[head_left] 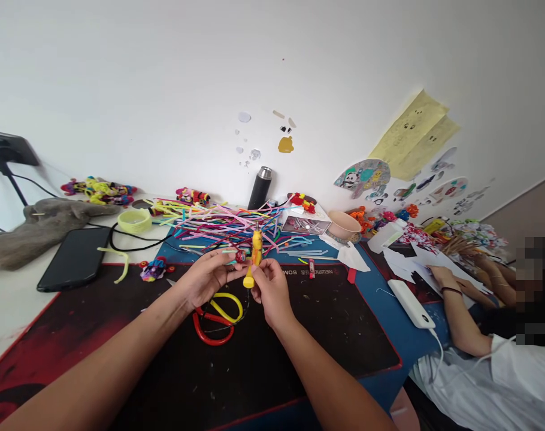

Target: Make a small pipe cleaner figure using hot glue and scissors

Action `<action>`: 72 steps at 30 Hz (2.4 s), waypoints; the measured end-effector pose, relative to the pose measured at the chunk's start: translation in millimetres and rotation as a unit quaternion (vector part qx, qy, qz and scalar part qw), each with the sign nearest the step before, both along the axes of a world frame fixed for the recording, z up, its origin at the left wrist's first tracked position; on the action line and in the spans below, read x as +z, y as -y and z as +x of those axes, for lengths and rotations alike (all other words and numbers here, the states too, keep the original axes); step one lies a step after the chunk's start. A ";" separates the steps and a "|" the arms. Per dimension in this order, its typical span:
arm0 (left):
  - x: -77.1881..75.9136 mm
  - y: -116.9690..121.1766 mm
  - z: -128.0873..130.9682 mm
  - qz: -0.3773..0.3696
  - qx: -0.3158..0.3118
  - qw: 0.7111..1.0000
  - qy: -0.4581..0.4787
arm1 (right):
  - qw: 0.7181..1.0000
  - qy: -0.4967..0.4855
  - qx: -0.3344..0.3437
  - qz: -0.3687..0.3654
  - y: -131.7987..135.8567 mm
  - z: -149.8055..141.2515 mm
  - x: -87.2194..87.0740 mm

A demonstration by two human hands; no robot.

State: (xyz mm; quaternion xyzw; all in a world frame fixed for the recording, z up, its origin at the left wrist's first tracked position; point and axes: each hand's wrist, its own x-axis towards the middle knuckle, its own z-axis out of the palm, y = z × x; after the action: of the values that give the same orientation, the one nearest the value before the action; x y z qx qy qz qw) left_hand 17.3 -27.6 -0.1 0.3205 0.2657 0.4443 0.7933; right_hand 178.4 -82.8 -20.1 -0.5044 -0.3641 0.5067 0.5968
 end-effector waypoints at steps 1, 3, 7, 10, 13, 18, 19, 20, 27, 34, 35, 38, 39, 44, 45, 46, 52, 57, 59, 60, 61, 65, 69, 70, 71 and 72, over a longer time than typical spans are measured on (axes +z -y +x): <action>-0.2 -0.1 -0.4 0.002 -0.001 1.000 0.004 | 1.000 -0.002 0.004 0.005 0.4 0.0 0.0; -1.6 -0.4 -0.6 0.008 -0.002 1.000 0.017 | 1.000 -0.003 0.010 0.019 1.3 0.2 0.1; -7.1 -0.4 0.9 0.009 0.000 0.998 0.059 | 0.999 -0.021 0.004 0.049 1.9 0.1 0.5; -9.9 0.8 1.9 0.013 -0.006 0.997 0.082 | 0.997 -0.053 -0.009 0.059 2.2 -2.3 -0.7; -9.9 2.1 1.5 0.018 -0.005 0.996 0.092 | 0.995 -0.080 -0.010 0.059 3.6 -6.9 -3.8; -4.9 3.3 -0.5 0.008 0.008 0.995 0.100 | 0.993 -0.110 0.024 0.048 7.4 -16.1 -2.6; -3.5 3.6 -1.0 0.009 0.005 0.995 0.101 | 0.992 -0.114 0.032 0.045 8.0 -17.6 -0.5; -2.1 4.0 -1.5 0.011 0.001 0.995 0.103 | 0.991 -0.119 0.038 0.043 8.6 -18.8 1.8; 4.3 5.1 -5.3 0.030 -0.030 0.995 0.092 | 0.985 -0.166 0.047 -0.013 9.3 -18.5 12.0; 6.4 3.1 -10.4 0.061 -0.042 0.995 0.067 | 0.976 -0.199 0.077 -0.046 2.5 -12.5 7.5; 6.1 2.2 -11.6 0.066 -0.040 0.995 0.062 | 0.975 -0.203 0.082 -0.045 1.2 -12.2 7.2; 5.5 -0.4 -15.3 0.066 -0.028 0.996 0.049 | 0.972 -0.211 0.097 -0.029 -3.0 -12.1 7.0; 5.4 -1.0 -16.2 0.063 -0.025 0.997 0.045 | 0.972 -0.213 0.099 -0.024 -4.4 -12.0 7.0; 4.1 -0.9 -17.4 0.058 -0.030 0.997 0.042 | 0.970 -0.214 0.114 -0.011 -9.3 -8.0 5.2; 3.2 -0.6 -17.2 0.058 -0.035 0.997 0.040 | 0.968 -0.216 0.125 -0.011 -9.9 -6.7 4.6; 2.1 -0.4 -17.2 0.058 -0.043 0.997 0.038 | 0.966 -0.220 0.136 -0.011 -10.5 -5.5 4.0; -0.2 0.1 -20.5 0.059 -0.056 0.997 0.009 | 0.950 -0.250 0.186 -0.019 -13.6 -1.6 8.6; 14.9 -3.0 -23.8 0.077 0.013 0.996 -0.039 | 0.957 -0.234 0.171 -0.014 -16.5 3.6 21.0; 19.2 -5.6 -22.4 0.060 0.065 0.994 -0.062 | 0.961 -0.223 0.164 -0.003 -18.8 6.7 24.0; 19.7 -7.2 -21.3 0.045 0.094 0.992 -0.073 | 0.962 -0.217 0.166 0.002 -20.3 8.3 25.1; 19.0 -8.9 -20.2 0.032 0.115 0.989 -0.084 | 0.962 -0.211 0.172 0.006 -22.1 9.9 26.3; 8.1 -16.6 -18.1 0.020 0.166 0.977 -0.136 | 0.962 -0.201 0.186 0.018 -32.9 17.1 34.3; -5.5 -22.9 -23.2 0.065 0.167 0.960 -0.216 | 0.959 -0.193 0.207 0.026 -49.4 23.9 46.5; -8.3 -24.1 -25.3 0.079 0.161 0.953 -0.243 | 0.957 -0.193 0.214 0.028 -53.8 24.9 48.4; -10.5 -25.2 -27.4 0.092 0.154 0.945 -0.272 | 0.956 -0.194 0.220 0.028 -57.9 25.7 49.3; -12.2 -26.1 -29.5 0.102 0.149 0.936 -0.302 | 0.954 -0.197 0.222 0.027 -61.6 26.0 48.9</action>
State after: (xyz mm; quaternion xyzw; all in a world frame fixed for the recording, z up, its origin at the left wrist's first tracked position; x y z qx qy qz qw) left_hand -12.2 -1.5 -12.3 0.4756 0.4906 0.4642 0.5637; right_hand 204.4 -21.2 28.9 -0.2844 -0.3558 0.7058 0.5426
